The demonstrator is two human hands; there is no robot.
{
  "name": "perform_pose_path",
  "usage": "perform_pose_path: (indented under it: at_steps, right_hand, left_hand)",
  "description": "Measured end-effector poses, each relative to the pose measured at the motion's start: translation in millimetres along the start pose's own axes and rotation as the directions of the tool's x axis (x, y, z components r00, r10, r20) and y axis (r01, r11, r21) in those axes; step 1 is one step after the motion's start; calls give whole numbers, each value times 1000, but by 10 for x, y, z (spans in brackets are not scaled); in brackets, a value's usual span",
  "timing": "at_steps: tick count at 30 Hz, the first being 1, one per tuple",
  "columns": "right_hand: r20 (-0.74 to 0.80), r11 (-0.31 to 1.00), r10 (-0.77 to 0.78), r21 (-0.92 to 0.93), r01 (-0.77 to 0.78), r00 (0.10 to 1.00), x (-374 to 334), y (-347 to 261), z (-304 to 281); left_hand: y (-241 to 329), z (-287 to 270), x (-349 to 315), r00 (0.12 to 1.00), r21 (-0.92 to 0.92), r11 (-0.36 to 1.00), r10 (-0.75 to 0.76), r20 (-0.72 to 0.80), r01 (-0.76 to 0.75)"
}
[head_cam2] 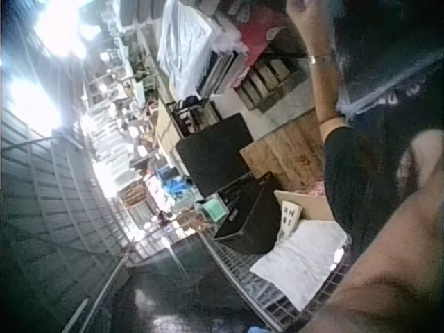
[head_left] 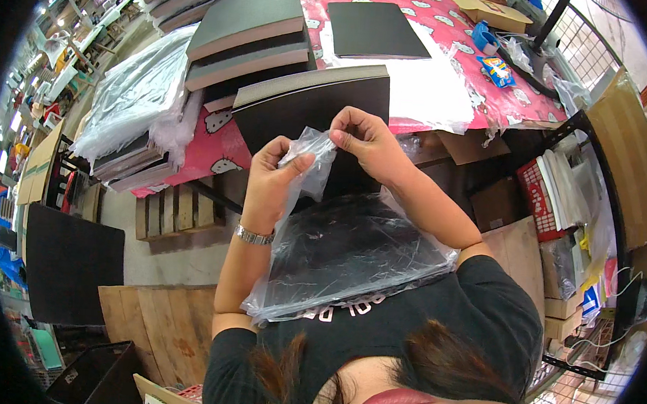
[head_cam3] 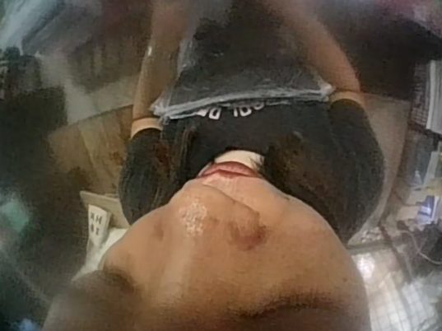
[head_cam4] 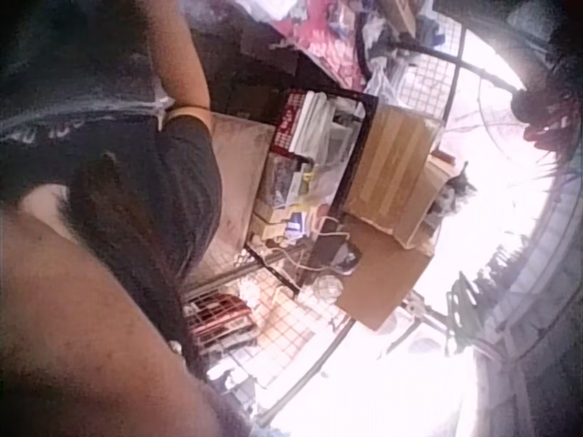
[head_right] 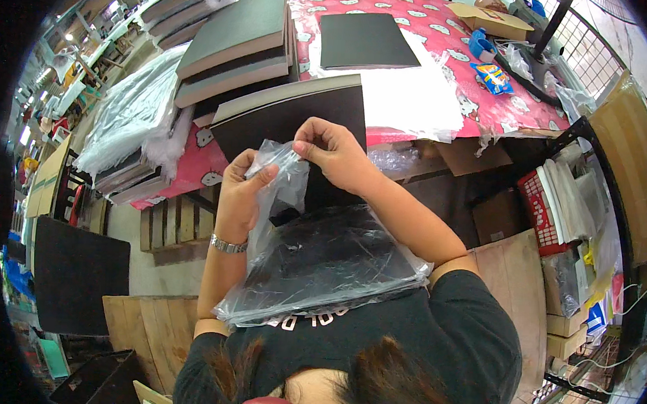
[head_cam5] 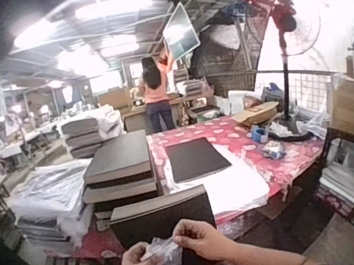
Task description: The person picks up a black board, inserts it into a clear plastic bag, and folds the excess plastic around the board.
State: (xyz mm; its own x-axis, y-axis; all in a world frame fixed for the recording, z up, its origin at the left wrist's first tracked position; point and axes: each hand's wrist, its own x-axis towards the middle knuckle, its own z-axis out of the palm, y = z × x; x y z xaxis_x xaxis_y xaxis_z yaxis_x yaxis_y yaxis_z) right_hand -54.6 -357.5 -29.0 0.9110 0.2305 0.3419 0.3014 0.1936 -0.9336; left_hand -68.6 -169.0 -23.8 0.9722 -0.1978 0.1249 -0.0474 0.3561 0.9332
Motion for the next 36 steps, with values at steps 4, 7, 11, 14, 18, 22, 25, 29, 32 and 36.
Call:
perform_pose_path:
  at_steps: [4, 7, 11, 14, 18, 22, 25, 29, 32, 36]
  right_hand:
    - [-128, 839, 65, -530, -124, 990, -46, -248, 112]
    - [-44, 623, -560, -680, 386, 828, 82, -127, 85]
    - [-221, 997, -3, 69, 19, 975, 84, -91, 171]
    - [100, 967, 218, 109, -229, 971, -198, -142, 302]
    - [694, 990, -90, 140, -11, 715, -293, 1, -163]
    - [415, 639, -71, 717, -279, 907, -266, -279, -414]
    - [863, 931, 232, -62, -360, 450, -388, -161, -361]
    - [439, 838, -28, 500, -219, 898, -321, -273, -510]
    - [189, 792, 97, 580, -191, 977, -369, -396, -649]
    - [599, 948, 300, -274, -162, 743, -465, -234, -669]
  left_hand:
    - [57, 96, -16, 999, -69, 997, 42, -11, -43]
    - [-21, 83, -7, 990, 113, 984, 142, -22, -139]
    - [-33, 112, -18, 999, 134, 991, 27, -27, -23]
    - [17, -47, -72, 997, 86, 995, -54, 48, 50]
    - [102, -363, -300, 973, -201, 971, -85, 216, 129]
    - [62, -416, -595, 853, 132, 926, -377, 361, 354]
    - [384, -775, -449, 951, -220, 973, -5, 310, 77]
    - [169, -931, -530, 790, 199, 977, -186, 583, 84]
    - [290, -544, -565, 587, 502, 838, -522, 619, 215]
    - [431, -959, -452, 861, -236, 961, -1, 509, 141]
